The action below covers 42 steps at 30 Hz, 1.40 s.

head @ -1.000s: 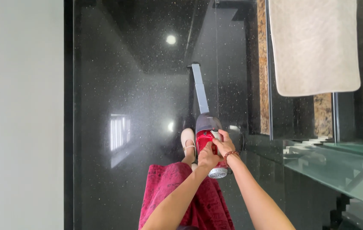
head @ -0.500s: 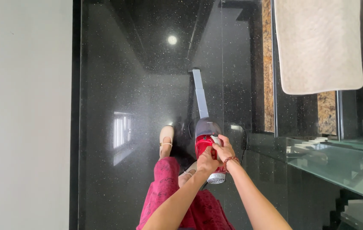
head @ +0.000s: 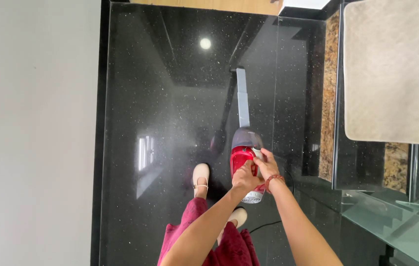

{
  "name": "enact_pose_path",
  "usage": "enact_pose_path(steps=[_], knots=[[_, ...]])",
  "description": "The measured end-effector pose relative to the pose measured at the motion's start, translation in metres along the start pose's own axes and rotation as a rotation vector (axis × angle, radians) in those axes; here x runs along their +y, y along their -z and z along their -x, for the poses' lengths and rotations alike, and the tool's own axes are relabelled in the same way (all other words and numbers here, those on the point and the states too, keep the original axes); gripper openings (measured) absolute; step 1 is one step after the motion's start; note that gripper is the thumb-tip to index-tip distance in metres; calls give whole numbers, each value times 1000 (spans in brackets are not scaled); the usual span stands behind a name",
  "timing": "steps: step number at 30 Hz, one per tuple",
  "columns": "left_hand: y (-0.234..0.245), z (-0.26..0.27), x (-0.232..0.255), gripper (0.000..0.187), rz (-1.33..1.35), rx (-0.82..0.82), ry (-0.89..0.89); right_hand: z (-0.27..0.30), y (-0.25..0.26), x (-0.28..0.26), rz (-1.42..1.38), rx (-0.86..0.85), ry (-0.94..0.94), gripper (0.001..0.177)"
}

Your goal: Assemble the vacuum cleaner by attaching the extension tube and cleaning head.

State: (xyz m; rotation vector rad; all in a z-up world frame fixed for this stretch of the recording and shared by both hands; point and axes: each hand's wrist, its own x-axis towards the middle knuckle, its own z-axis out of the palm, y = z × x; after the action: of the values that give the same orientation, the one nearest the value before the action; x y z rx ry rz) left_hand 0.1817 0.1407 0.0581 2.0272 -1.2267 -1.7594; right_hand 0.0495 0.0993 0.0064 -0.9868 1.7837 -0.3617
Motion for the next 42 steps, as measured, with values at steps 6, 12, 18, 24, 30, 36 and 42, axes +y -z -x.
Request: enact_pose_path(steps=[6,12,18,24,30,36,42], knots=[[48,-59,22,81,10,0,-26,-67,-19,-41,-128,-20,-2,60],[76,-99,38,82,5,17,-39,-85,-26,-104,-78,-15,-43,59],[89,-111,46,86,-69,3,-8,-106,-33,-105,-92,-32,-18,58],[82,-98,28,86,-65,-1,-25,-94,-39,-87,-91,-64,-12,60],[60,-66,5,81,-16,30,-11,-51,-39,-72,-14,-52,-15,60],[27,-29,-26,80,25,68,-30,-10,-38,-35,21,-72,-6,62],[-5,24,-51,79,15,60,-18,43,-35,2,1,-84,-58,64]])
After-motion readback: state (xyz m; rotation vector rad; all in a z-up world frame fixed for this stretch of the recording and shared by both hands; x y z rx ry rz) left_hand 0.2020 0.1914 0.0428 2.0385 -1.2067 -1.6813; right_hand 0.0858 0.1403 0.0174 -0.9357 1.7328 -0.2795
